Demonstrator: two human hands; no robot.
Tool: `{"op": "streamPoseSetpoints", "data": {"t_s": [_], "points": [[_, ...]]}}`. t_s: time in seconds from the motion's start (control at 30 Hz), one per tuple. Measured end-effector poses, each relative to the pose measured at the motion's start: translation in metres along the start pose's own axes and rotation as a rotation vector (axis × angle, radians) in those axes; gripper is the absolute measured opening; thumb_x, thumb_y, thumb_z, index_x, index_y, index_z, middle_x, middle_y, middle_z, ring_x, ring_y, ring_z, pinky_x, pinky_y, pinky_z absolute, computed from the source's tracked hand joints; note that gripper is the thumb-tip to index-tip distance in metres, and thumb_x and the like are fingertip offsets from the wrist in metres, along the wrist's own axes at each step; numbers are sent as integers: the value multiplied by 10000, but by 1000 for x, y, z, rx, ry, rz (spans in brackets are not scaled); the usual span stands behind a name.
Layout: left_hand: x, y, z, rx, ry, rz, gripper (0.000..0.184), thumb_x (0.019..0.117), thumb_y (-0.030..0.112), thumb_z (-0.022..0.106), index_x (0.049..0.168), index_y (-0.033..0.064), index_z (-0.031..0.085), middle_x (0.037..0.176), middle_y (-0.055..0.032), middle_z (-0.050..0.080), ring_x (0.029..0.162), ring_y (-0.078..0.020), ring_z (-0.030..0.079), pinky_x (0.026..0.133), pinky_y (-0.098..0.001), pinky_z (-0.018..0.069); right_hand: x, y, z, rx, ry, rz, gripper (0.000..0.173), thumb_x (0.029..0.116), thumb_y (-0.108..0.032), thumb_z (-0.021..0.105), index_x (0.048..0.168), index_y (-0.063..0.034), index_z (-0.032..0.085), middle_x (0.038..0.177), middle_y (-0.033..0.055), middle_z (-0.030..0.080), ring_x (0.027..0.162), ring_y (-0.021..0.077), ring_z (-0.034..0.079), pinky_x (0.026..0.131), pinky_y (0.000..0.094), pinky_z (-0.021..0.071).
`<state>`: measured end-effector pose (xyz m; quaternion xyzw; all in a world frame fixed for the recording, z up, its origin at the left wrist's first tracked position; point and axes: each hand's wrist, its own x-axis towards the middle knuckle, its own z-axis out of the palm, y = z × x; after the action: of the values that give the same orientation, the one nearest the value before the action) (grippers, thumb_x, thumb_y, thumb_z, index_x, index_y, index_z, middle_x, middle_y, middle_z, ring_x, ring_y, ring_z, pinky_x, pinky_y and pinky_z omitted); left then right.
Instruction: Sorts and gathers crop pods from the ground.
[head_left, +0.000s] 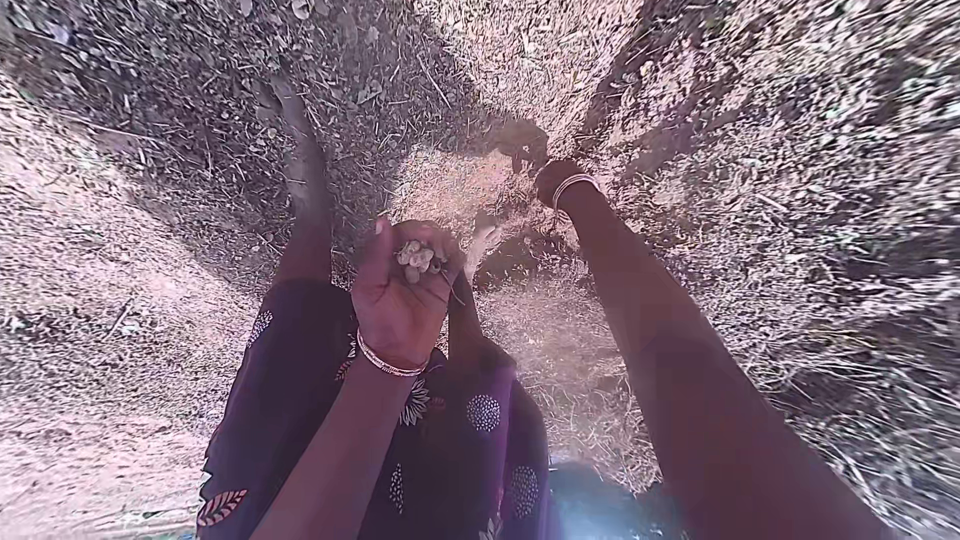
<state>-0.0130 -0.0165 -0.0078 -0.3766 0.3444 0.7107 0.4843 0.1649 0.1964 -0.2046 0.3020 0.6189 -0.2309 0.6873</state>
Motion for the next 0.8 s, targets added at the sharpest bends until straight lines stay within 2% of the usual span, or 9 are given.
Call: {"op": "streamPoseSetpoints", "data": {"t_s": [0.07, 0.2, 0.33, 0.4, 0.47, 0.53, 0.63, 0.7, 0.8], "points": [[0, -1, -1, 4, 5, -8, 465, 1089, 384, 366, 885, 172, 725, 843, 9, 678, 829, -133, 679, 835, -330, 579, 3, 19, -27, 171, 278, -22, 374, 902, -16, 664, 1267, 61, 643, 1362, 345, 576, 1299, 524, 541, 1030, 709, 439], [-3, -2, -3, 31, -13, -1, 471, 1091, 388, 358, 890, 165, 721, 845, 5, 677, 829, -136, 678, 831, -339, 581, 20, 10, -23, 410, 471, 158, 1045, 789, -39, 753, 1651, -53, 162, 1694, 256, 173, 1537, 416, 300, 1195, 552, 372], [-3, -2, 1, -3, 11, -3, 440, 1081, 384, 401, 879, 163, 723, 837, 5, 679, 823, -140, 685, 839, -339, 585, 43, -23, 49, 640, 375, 145, 991, 839, -171, 745, 1656, -118, 187, 1651, 272, 262, 1472, 466, 366, 1132, 631, 400], [-3, -2, 2, 3, 10, -2, 432, 1077, 377, 408, 876, 162, 723, 837, 4, 683, 821, -138, 688, 830, -337, 588, 40, -37, 70, 877, 381, -67, 795, 939, -82, 683, 1628, -94, 285, 1588, 262, 404, 1420, 427, 461, 1125, 582, 433], [-4, -4, 0, 13, 5, -3, 442, 1082, 379, 395, 880, 155, 719, 844, -4, 681, 823, -143, 686, 832, -338, 587, 21, -45, 83, 1113, 490, -135, 721, 912, 61, 574, 1589, -107, 391, 1572, 213, 448, 1342, 356, 566, 1039, 502, 533], [-5, -5, -3, 29, -11, -5, 451, 1085, 384, 381, 887, 160, 718, 853, 2, 675, 827, -139, 676, 838, -338, 579, 8, -45, 89, 1277, 626, 61, 641, 917, 78, 535, 1527, -115, 489, 1512, 156, 539, 1264, 322, 627, 963, 507, 567], [-6, -6, -4, 44, -26, -16, 457, 1087, 382, 369, 890, 167, 722, 855, 10, 678, 832, -133, 677, 843, -337, 578, 14, -48, 91, 1245, 560, 496, 464, 993, -177, 635, 1445, -94, 573, 1398, 177, 631, 1313, 335, 586, 1082, 529, 464], [-6, -7, -3, 40, -26, -23, 464, 1089, 386, 363, 888, 166, 719, 850, 6, 678, 835, -141, 682, 842, -345, 582, 30, -61, 91, 1199, 439, 468, 573, 1010, -285, 646, 1517, -73, 483, 1526, 219, 504, 1423, 376, 469, 1173, 558, 366], [-7, -6, -4, 39, -26, -19, 474, 1090, 384, 355, 887, 160, 721, 856, -3, 688, 836, -150, 692, 833, -354, 590, 28, -81, 77, 1544, 313, 44, 684, 1018, -97, 593, 1627, -153, 288, 1558, 200, 462, 1337, 367, 539, 1012, 589, 499]]}}
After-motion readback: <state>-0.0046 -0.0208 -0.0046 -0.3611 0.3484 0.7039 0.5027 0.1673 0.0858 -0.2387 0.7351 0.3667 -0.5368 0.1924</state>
